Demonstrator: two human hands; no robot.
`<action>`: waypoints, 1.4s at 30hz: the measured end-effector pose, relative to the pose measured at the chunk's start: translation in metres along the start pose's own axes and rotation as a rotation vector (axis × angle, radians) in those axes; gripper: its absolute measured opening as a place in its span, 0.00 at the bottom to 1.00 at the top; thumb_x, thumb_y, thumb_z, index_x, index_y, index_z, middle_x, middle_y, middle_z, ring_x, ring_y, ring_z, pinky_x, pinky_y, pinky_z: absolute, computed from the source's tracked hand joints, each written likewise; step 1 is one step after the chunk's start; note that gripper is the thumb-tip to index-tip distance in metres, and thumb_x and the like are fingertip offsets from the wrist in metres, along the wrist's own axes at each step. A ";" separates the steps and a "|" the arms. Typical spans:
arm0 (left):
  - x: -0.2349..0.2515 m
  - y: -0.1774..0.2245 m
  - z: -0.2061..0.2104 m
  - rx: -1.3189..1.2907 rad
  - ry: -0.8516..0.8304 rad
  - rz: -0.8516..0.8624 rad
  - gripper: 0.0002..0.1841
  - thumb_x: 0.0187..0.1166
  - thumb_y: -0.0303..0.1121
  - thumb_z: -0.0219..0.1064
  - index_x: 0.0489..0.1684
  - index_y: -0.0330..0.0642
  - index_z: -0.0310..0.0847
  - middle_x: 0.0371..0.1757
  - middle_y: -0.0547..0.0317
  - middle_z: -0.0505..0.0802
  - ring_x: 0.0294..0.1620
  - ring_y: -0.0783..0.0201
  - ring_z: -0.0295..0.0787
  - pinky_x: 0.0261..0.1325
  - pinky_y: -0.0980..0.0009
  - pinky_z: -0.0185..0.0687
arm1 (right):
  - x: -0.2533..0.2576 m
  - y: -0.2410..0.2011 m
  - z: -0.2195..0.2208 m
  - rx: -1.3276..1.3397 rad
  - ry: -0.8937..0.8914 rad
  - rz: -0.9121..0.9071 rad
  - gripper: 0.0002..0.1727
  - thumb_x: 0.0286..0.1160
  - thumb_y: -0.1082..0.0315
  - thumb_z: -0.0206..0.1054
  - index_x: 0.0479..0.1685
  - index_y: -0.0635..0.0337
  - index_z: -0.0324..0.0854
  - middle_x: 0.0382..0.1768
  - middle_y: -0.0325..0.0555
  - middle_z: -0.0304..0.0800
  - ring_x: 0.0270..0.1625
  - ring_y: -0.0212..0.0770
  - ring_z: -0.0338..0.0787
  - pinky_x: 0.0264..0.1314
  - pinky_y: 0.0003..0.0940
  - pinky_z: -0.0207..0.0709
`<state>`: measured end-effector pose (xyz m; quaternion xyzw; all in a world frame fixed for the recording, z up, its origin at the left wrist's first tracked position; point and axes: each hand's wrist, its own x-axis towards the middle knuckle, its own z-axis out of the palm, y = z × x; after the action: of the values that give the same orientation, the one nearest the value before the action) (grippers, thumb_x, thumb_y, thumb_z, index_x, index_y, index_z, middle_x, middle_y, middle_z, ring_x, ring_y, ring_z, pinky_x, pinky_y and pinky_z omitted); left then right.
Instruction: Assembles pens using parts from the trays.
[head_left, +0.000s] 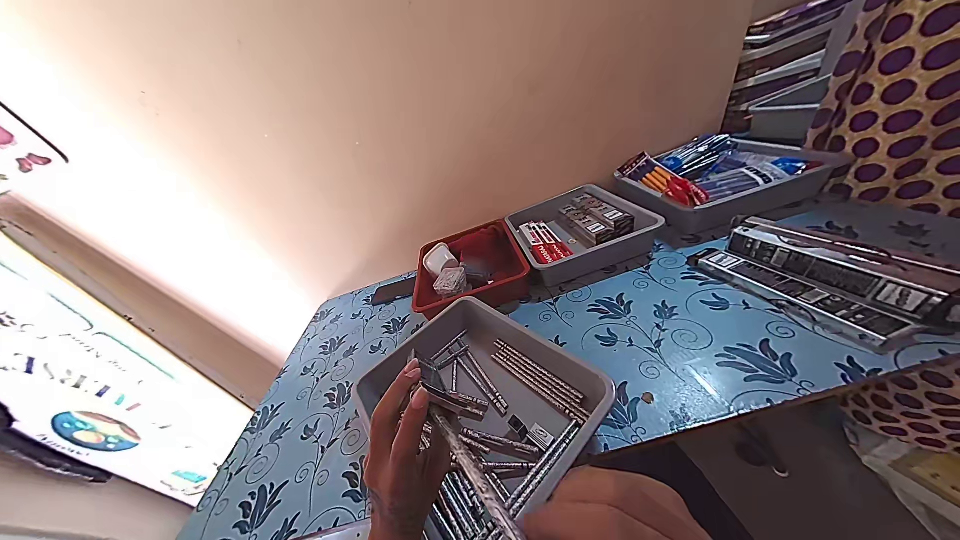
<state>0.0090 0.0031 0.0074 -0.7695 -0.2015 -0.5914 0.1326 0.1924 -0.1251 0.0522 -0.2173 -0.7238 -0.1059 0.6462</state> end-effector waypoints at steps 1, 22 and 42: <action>0.000 -0.001 0.001 -0.008 0.007 0.012 0.26 0.81 0.34 0.71 0.78 0.57 0.69 0.76 0.64 0.81 0.80 0.71 0.76 0.79 0.72 0.75 | 0.003 0.004 0.005 -0.022 -0.009 -0.012 0.04 0.81 0.70 0.68 0.44 0.61 0.83 0.34 0.47 0.85 0.38 0.38 0.85 0.46 0.21 0.78; 0.007 0.009 0.000 -0.210 0.042 -0.078 0.34 0.88 0.42 0.62 0.90 0.79 0.47 0.84 0.84 0.76 0.76 0.80 0.79 0.69 0.82 0.80 | -0.001 0.059 0.053 -0.271 0.131 -0.178 0.05 0.82 0.62 0.69 0.47 0.50 0.80 0.52 0.42 0.87 0.48 0.35 0.83 0.54 0.22 0.75; 0.003 0.009 0.002 -0.230 0.070 -0.057 0.40 0.78 0.32 0.72 0.85 0.75 0.52 0.83 0.80 0.77 0.77 0.73 0.80 0.66 0.77 0.85 | 0.001 0.059 0.049 0.081 0.055 0.261 0.10 0.79 0.72 0.63 0.47 0.68 0.88 0.39 0.47 0.95 0.45 0.28 0.92 0.52 0.19 0.84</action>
<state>0.0151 -0.0033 0.0097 -0.7523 -0.1495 -0.6408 0.0335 0.1752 -0.0515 0.0391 -0.2805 -0.6750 0.0024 0.6824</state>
